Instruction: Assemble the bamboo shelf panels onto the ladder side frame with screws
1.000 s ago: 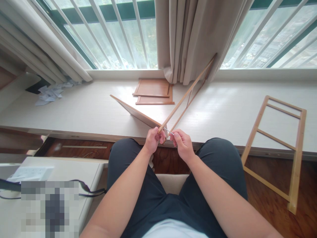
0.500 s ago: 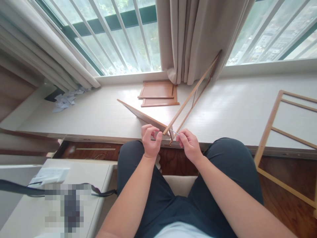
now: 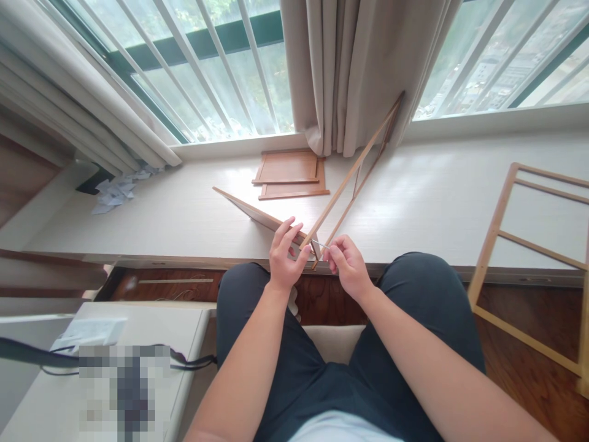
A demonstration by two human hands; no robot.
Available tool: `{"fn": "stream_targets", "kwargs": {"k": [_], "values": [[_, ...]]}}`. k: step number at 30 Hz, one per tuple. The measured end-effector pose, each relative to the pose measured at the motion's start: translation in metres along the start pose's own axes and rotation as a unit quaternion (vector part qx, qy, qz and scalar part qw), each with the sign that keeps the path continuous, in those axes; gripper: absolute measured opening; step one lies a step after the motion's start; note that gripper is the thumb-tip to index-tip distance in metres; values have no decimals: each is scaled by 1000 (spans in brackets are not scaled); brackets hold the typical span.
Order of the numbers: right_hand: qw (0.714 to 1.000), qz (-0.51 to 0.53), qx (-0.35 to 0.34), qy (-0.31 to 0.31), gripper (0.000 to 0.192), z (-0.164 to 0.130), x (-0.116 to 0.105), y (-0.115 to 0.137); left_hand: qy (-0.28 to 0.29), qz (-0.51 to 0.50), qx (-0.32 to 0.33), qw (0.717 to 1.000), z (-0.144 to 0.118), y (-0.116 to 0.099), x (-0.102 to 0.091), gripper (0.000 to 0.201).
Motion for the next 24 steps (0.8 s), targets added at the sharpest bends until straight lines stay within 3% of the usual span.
{"fn": "stream_targets", "kwargs": {"k": [9, 17, 24], "values": [[996, 90, 3, 6, 25, 1, 3, 3, -22, -13, 0, 1000, -2, 1, -1, 39], [964, 234, 114, 61, 36, 5, 16, -3, -27, -8, 2, 1000, -1, 4, 0, 38], [964, 229, 124, 56, 37, 6, 15, 0, -29, -13, -3, 999, -1, 6, 1, 39]]}}
Point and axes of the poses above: each hand's wrist, its own z-axis towards the middle knuckle, its own x-axis out of the palm, y = z × x, the point moved 10 cm from there along z, towards the middle knuckle, and after that the axes turned 2 degrees about x, right-handed, at the moved point
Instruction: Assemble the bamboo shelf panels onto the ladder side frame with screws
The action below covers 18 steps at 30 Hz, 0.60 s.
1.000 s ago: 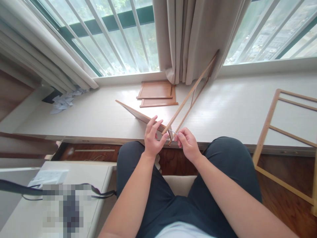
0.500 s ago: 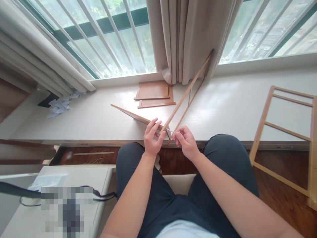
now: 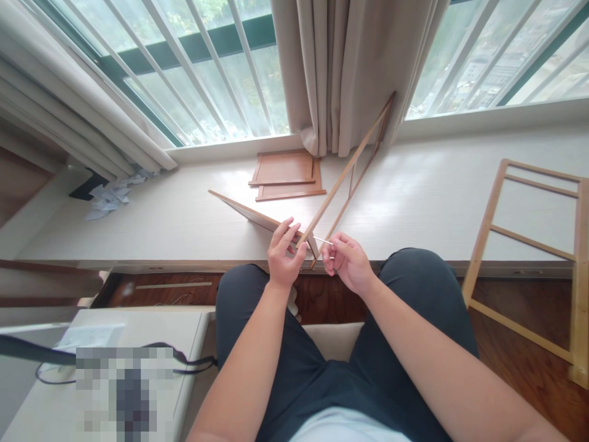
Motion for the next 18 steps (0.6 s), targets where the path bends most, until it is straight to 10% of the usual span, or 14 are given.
{"fn": "stream_targets", "kwargs": {"k": [9, 18], "values": [[933, -337, -111, -63, 22, -2, -24, 23, 11, 11, -1, 1000, 1, -1, 2, 41], [902, -335, -224, -153, 17, -17, -34, 56, 2, -15, -1, 1000, 2, -3, 1, 38]]}}
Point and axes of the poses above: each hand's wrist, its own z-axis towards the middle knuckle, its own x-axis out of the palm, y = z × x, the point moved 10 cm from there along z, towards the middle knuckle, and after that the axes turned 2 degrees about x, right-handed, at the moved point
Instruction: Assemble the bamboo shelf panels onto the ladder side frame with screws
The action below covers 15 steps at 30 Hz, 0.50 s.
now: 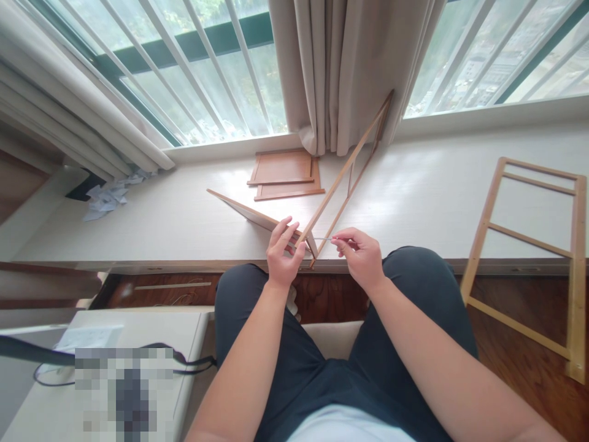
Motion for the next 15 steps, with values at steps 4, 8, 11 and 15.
{"fn": "stream_targets", "kwargs": {"k": [4, 8, 11, 15], "values": [[997, -12, -78, -6, 12, -6, 2, 23, 2, 9, -2, 1000, -1, 1, 1, 39], [994, -32, -108, -7, 12, -7, 4, 34, 11, 26, -3, 1000, -1, 1, 2, 40], [993, -39, -112, -1, 12, -7, 6, 34, 11, 32, 1, 999, -1, 0, 2, 40], [992, -36, -119, 13, 11, -7, 9, 34, 4, 24, 1, 1000, -1, -1, 1, 39]]}}
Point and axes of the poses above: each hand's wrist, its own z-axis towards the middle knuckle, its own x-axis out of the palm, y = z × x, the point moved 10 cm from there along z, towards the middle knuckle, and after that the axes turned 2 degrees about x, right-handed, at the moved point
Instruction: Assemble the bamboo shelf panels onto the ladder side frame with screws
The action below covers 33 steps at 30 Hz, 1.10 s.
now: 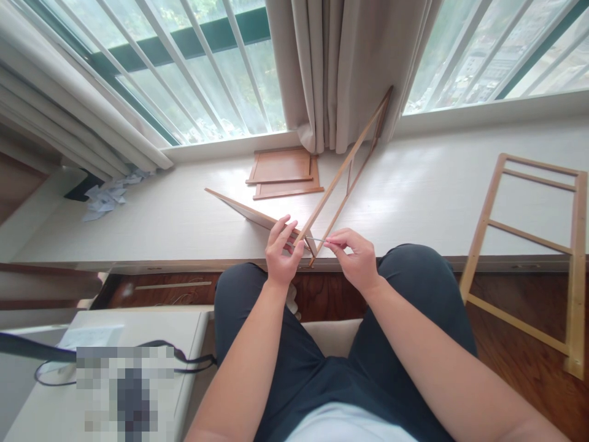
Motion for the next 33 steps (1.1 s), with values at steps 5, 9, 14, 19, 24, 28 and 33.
{"fn": "stream_targets", "kwargs": {"k": [5, 9, 14, 19, 24, 28, 33], "values": [[1000, -7, -1, 0, 11, 0, 0, 0, 8, 9, -2, 1000, 0, 1, 2, 41], [1000, -14, -1, -1, 12, -1, 0, -1, 9, 10, -1, 1000, -1, 2, 2, 41], [1000, -17, -10, 2, 11, -2, 1, 1, 8, 6, -2, 1000, -1, 3, 2, 41], [1000, -14, -21, -1, 8, -2, 1, 4, 8, 6, -5, 1000, -1, 3, 2, 41], [1000, -21, -15, -1, 9, -3, 1, 2, 5, -6, -9, 1000, -1, 3, 2, 41], [999, -21, -31, 10, 7, -3, 2, 5, 9, 1, -8, 1000, -1, 3, 3, 42], [997, -22, -70, 26, 6, -4, 3, 14, 0, -9, -11, 1000, -1, 3, 1, 42]]}}
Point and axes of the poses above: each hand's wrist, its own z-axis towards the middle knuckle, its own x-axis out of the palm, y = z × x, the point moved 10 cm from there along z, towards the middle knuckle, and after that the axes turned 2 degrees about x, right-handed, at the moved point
